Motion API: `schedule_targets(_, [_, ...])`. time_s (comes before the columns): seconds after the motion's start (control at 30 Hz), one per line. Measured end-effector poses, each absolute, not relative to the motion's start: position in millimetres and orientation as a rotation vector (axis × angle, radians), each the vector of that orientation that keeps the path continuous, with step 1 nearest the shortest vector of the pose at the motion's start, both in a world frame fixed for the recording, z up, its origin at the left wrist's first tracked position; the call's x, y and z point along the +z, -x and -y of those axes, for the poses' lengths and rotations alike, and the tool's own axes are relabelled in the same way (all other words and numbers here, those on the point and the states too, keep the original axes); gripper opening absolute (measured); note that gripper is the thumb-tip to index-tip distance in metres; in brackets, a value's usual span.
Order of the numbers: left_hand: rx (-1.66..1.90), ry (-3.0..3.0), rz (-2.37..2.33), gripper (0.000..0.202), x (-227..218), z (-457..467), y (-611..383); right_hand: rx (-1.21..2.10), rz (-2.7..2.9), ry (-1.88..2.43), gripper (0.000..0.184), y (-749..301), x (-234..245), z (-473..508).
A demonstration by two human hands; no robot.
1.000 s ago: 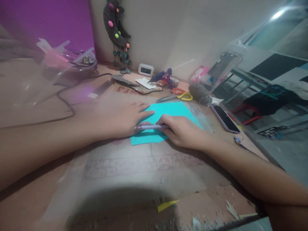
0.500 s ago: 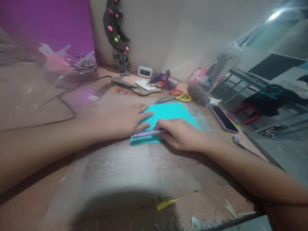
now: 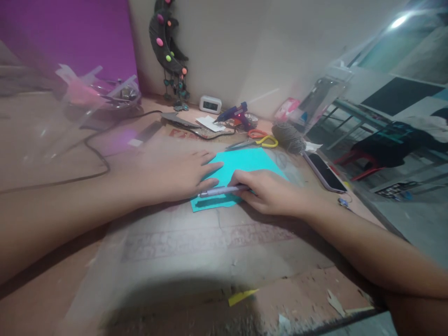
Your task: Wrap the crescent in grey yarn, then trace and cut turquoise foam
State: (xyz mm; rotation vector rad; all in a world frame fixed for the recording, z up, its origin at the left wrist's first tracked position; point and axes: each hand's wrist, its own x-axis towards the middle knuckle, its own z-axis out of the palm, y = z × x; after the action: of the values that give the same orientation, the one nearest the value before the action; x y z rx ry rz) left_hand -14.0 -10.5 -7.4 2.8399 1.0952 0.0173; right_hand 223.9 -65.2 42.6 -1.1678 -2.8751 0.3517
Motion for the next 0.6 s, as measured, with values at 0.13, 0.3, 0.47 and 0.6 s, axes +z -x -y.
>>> schedule_targets(0.13, [0.048,-2.839,-1.083,0.067,-10.9,8.2,14.9,0.256,2.883,1.204,0.014,-224.2,41.8,65.3])
schedule_targets(0.3, [0.045,-2.819,-1.097,0.065,-9.7,8.5,14.8,0.288,2.876,1.210,0.013,-223.8,38.7,64.7])
schedule_targets(0.47, [0.092,-2.848,-1.062,0.064,-13.5,7.7,15.8,0.296,2.885,1.169,0.013,-219.6,38.6,69.3])
schedule_targets(0.6, [0.102,-2.868,-1.064,0.064,-14.3,7.1,16.1,0.297,2.890,1.097,0.013,-217.0,36.5,71.3])
